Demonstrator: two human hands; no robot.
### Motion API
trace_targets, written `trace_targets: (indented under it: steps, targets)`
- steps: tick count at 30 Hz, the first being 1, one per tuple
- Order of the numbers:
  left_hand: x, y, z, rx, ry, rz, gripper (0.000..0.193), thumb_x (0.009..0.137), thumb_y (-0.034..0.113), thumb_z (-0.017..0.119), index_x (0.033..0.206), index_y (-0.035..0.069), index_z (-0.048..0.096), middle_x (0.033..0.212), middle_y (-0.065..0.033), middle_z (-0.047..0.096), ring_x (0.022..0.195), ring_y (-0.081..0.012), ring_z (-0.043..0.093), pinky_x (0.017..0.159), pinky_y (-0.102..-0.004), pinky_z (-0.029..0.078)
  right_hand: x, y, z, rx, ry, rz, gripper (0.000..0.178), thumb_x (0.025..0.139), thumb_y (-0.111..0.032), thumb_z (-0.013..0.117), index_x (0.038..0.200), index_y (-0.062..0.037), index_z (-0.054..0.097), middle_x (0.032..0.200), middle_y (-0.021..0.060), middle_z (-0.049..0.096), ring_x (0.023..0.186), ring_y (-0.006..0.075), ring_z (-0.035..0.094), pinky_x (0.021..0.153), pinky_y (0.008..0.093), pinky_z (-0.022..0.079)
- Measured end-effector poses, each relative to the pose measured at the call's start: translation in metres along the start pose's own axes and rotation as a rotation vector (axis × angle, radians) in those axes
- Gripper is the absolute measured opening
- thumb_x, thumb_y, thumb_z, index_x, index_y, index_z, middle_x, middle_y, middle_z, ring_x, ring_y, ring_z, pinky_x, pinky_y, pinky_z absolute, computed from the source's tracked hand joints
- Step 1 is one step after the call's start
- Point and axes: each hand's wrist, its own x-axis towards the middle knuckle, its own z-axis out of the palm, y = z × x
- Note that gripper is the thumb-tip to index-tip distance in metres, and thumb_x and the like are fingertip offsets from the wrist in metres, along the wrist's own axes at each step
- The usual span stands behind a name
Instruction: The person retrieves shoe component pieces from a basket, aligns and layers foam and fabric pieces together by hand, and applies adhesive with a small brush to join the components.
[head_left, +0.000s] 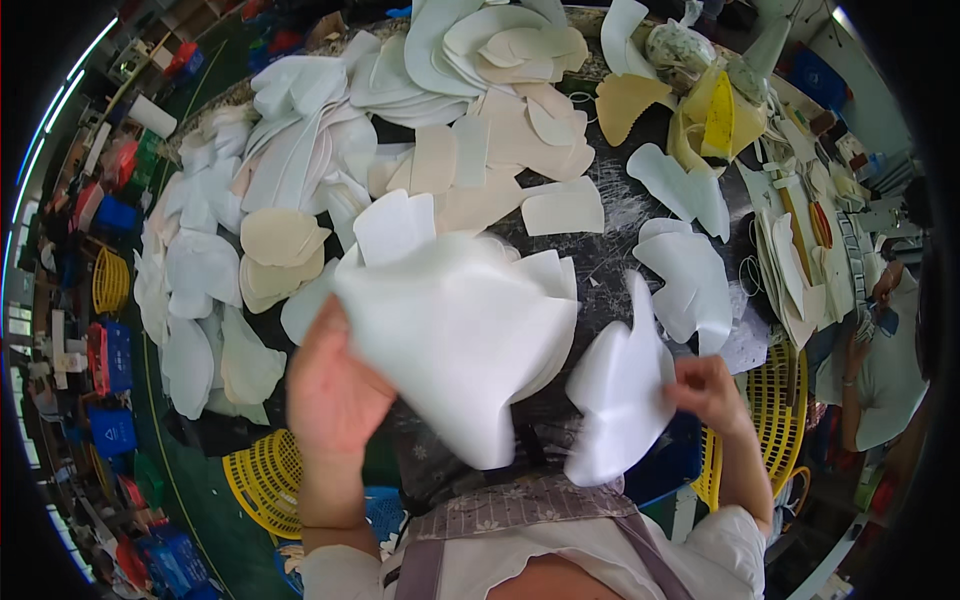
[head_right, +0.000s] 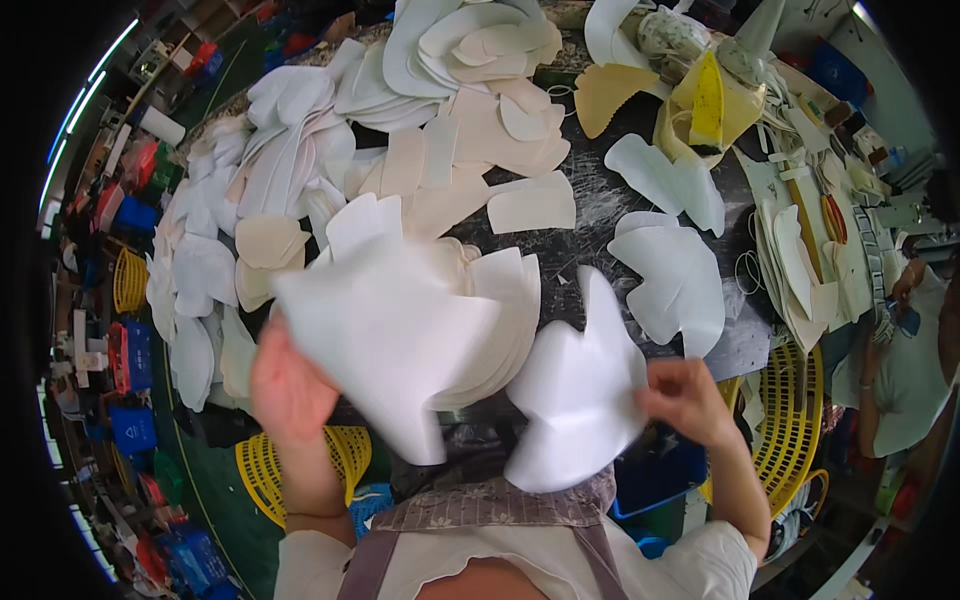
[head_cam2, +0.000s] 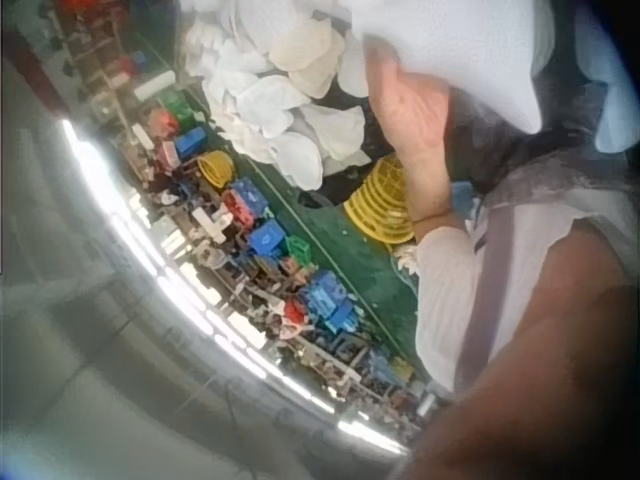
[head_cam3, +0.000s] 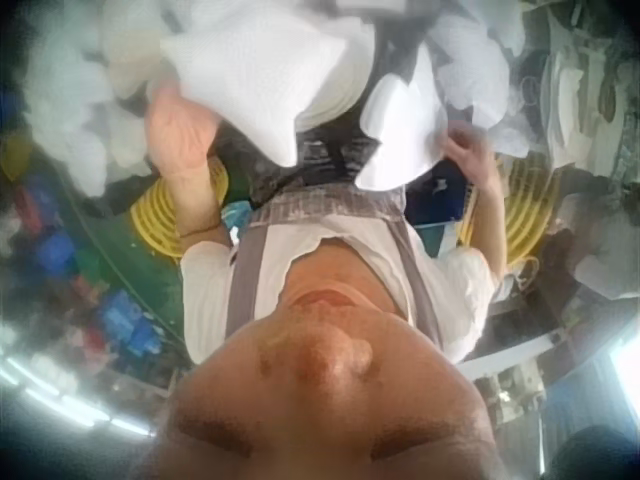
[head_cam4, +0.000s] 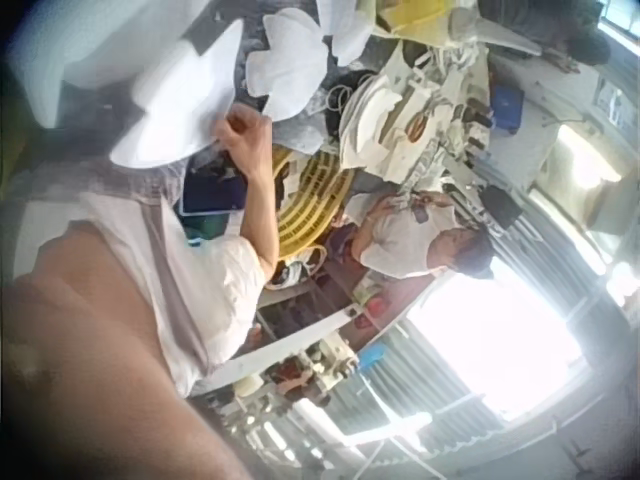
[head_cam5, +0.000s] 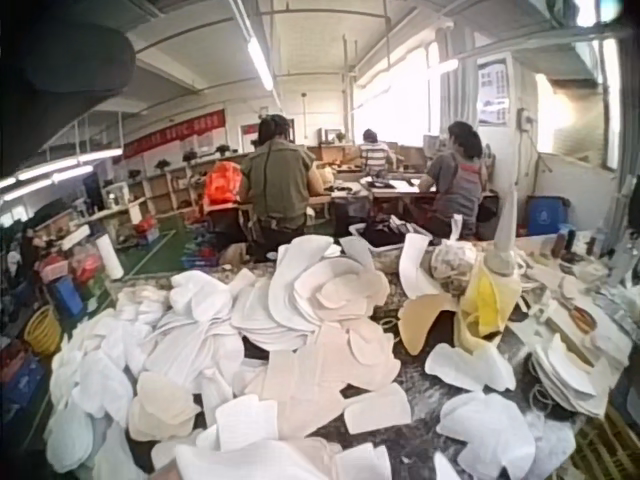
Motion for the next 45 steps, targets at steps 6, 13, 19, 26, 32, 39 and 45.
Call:
trace_targets:
  steps: [6,13,19,26,32,39,45]
  targets:
    - [-0.012,0.001,0.064,1.090,-0.057,0.308,0.021,0.098,0.025,0.044,0.092,0.005,0.043,0.113,-0.0381,0.062,0.105,-0.0451,0.064,0.095,-0.0509,0.050,-0.029,-0.069,0.018,0.122,-0.188,-0.334,0.070,0.077,-0.026,0.084,0.134,0.0003,0.053,0.128,0.0156,0.061,0.102,0.0250,0.068,0.086,0.0380,0.054]
    - [-0.022,0.015,0.048,1.543,-0.819,0.239,0.045,0.075,0.025,0.079,0.102,-0.005,0.059,0.131,-0.0272,0.053,0.110,-0.0415,0.062,0.097,-0.0552,0.047,0.014,-0.079,0.094,0.817,-0.550,0.007,0.094,0.085,-0.032,0.077,0.153,0.0026,0.022,0.148,0.0170,0.042,0.137,0.0252,0.041,0.114,0.0422,0.032]
    - [-0.072,-0.035,-0.014,0.197,0.292,-0.265,0.080,0.064,0.024,0.095,0.124,-0.004,0.049,0.119,-0.0174,0.056,0.109,-0.0207,0.060,0.092,-0.0343,0.048,0.027,-0.080,0.105,0.650,-0.857,-0.462,0.072,0.096,-0.023,0.063,0.151,0.0048,0.026,0.148,0.0193,0.043,0.134,0.0252,0.044,0.111,0.0397,0.033]
    - [-0.026,-0.025,0.000,1.361,0.142,0.188,0.016,0.082,-0.002,0.075,0.090,-0.002,0.061,0.071,-0.0049,0.067,0.062,-0.0073,0.062,0.057,-0.0215,0.046,0.065,-0.085,0.084,0.037,-0.078,-0.672,0.051,0.100,-0.019,0.056,0.143,0.0049,0.041,0.127,0.0149,0.056,0.111,0.0192,0.058,0.091,0.0289,0.045]
    - [0.014,-0.024,-0.025,1.437,0.277,0.090,0.015,0.087,0.005,0.072,0.094,-0.002,0.061,0.071,-0.0041,0.065,0.062,-0.0046,0.058,0.056,-0.0214,0.045,0.113,-0.101,0.081,-0.270,0.127,-0.662,0.055,0.088,-0.010,0.069,0.139,-0.0090,0.047,0.086,0.0162,0.064,0.052,0.0233,0.056,0.054,0.0330,0.049]
    - [0.015,-0.026,-0.041,1.287,0.375,0.010,0.014,0.090,-0.001,0.068,0.098,-0.002,0.056,0.074,-0.0005,0.062,0.062,-0.0014,0.053,0.054,-0.0185,0.040,0.125,-0.089,0.088,-0.302,0.079,-0.665,0.054,0.086,-0.010,0.069,0.136,-0.0082,0.048,0.079,0.0138,0.066,0.052,0.0259,0.062,0.052,0.0353,0.051]
    - [0.020,-0.028,-0.048,1.249,0.415,-0.019,0.013,0.089,0.000,0.069,0.095,-0.001,0.057,0.073,-0.0010,0.063,0.061,-0.0017,0.055,0.053,-0.0180,0.041,0.130,-0.087,0.092,-0.325,0.067,-0.692,0.054,0.085,-0.010,0.070,0.135,-0.0058,0.048,0.082,0.0127,0.067,0.054,0.0249,0.063,0.051,0.0339,0.051]
